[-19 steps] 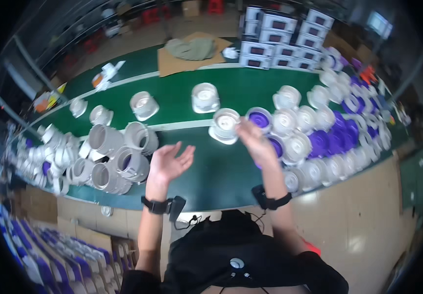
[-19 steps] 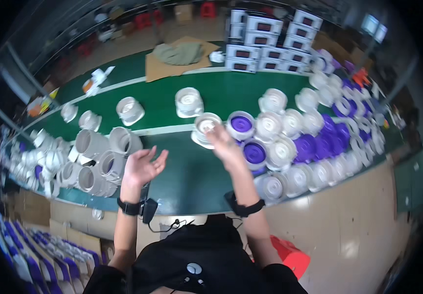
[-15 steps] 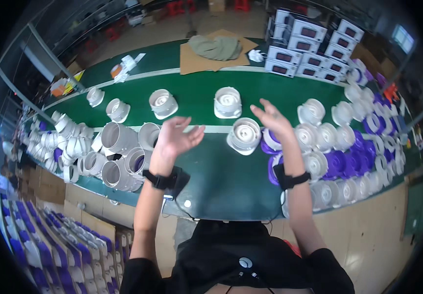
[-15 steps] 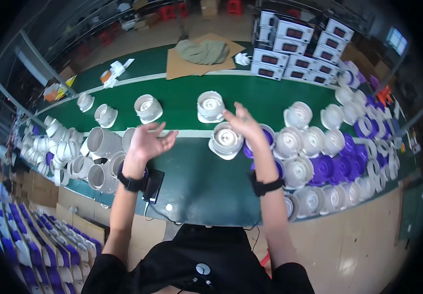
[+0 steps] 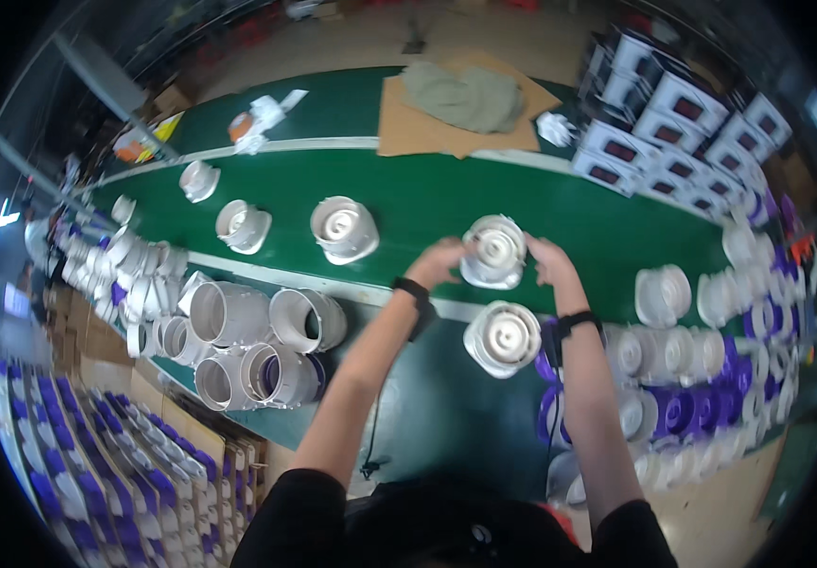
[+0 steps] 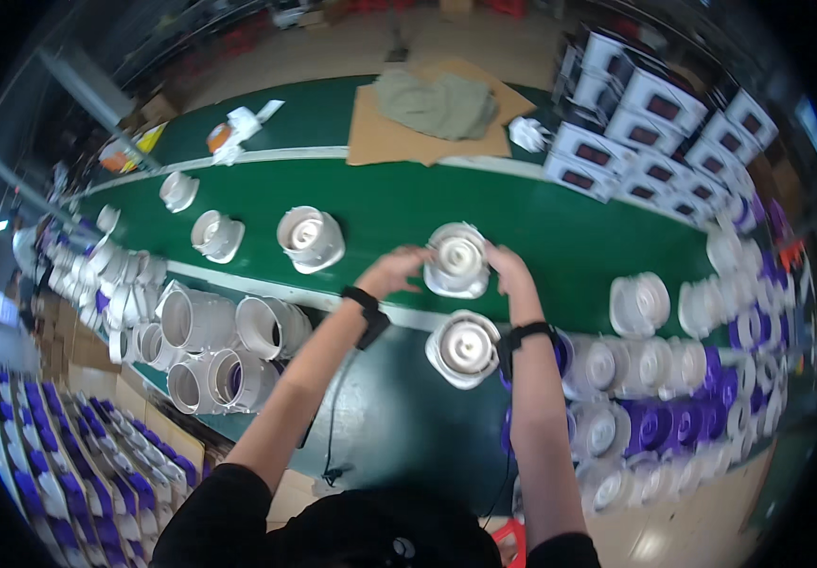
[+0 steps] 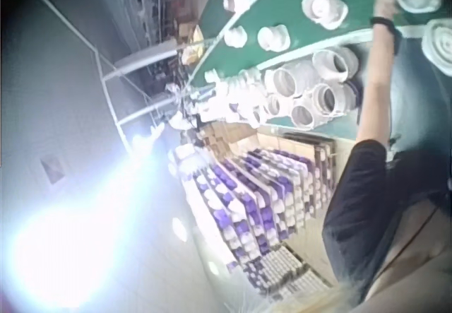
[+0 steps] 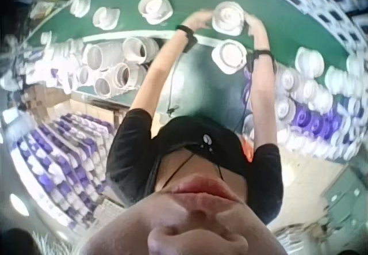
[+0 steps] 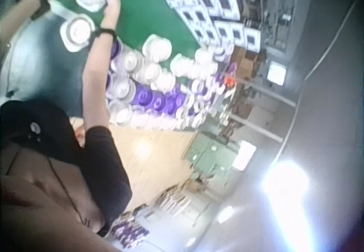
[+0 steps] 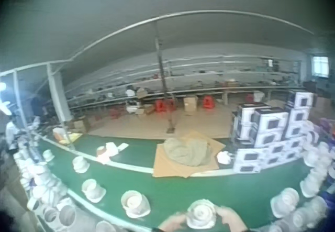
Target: Stack molded plastic housings onto a wooden pallet separated by cardboard sheets.
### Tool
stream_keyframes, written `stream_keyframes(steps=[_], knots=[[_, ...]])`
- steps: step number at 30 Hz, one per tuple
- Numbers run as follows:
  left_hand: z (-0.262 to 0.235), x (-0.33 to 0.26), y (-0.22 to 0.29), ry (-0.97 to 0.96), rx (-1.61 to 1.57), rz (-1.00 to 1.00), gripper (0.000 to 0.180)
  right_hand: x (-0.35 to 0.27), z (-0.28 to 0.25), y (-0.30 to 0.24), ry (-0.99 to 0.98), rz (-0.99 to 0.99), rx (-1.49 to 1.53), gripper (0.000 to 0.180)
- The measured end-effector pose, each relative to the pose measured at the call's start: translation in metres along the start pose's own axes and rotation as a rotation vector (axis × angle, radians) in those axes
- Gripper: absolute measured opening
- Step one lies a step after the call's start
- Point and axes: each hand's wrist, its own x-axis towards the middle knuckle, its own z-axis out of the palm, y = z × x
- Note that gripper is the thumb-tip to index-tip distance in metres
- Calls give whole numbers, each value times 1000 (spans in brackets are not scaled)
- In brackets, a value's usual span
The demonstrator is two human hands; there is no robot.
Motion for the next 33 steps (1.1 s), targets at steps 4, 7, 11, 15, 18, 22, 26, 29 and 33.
stream_keyframes(steps=[4,7,11,15,18,22,26,29,33], knots=[[22,19,-20,-66,-50,60,68,21,-14,14,-2,-15,9,74],[26,23,-28,-23,-185,77,62,56,-31,41,-11,27,94,66],[27,48,-47,61,-298,126,53,67,-36,42,-128,13,244,51],[25,23,-38,53,-356,149,45,57,-34,28,-155,-33,171,54],[7,-26,-31,52,-412,267,44,18,-2,1,-193,-116,115,55],[-9,-105,-37,159,-388,454,54,-52,56,-6,-106,-330,9,57],[-12,-201,-68,192,-359,412,57,-100,99,37,-145,-537,-113,52],[-6,-251,-110,215,-361,369,52,-151,128,84,-146,-554,-86,48],[10,-266,-194,201,-404,209,51,-166,127,174,-243,-206,24,49]])
